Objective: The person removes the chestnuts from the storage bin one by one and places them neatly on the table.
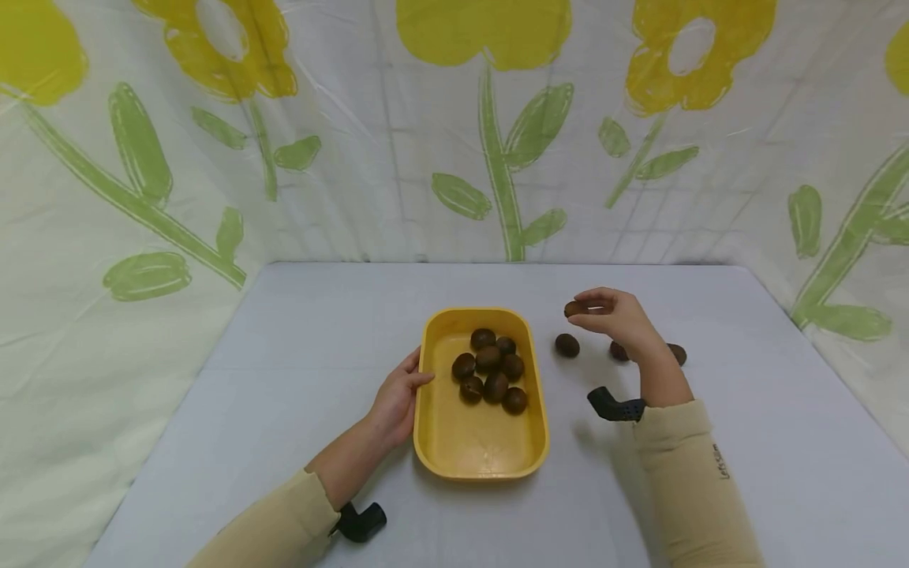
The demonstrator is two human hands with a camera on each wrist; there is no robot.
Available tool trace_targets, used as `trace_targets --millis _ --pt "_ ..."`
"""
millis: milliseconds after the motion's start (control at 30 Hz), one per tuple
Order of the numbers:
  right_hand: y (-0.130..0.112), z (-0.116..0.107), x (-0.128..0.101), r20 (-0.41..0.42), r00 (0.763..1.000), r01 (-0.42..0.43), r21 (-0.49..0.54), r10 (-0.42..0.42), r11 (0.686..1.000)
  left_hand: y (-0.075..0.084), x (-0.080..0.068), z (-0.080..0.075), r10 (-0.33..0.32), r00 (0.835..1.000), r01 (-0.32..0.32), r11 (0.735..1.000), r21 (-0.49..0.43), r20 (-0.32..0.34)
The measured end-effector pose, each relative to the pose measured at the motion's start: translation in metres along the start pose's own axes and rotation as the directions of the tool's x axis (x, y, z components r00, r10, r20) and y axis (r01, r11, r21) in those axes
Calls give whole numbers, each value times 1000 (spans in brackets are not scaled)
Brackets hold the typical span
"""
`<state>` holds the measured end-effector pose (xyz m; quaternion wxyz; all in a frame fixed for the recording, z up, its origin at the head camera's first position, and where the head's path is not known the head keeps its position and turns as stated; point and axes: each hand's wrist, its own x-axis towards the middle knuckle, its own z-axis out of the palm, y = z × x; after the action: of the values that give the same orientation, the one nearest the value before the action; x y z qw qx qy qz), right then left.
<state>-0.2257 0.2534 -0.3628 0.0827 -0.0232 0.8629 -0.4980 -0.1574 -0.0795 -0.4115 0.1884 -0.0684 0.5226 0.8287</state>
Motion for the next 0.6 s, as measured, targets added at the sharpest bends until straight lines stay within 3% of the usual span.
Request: trace_targets --millis 333,600 --pt "40 -36 -20 -107 994 -25 57 31 998 1 -1 0 -5 1000 5 1000 -19 7" --pt "70 -62 -39 -221 971 -61 157 96 986 1 -1 1 -11 1000 11 1000 -17 2"
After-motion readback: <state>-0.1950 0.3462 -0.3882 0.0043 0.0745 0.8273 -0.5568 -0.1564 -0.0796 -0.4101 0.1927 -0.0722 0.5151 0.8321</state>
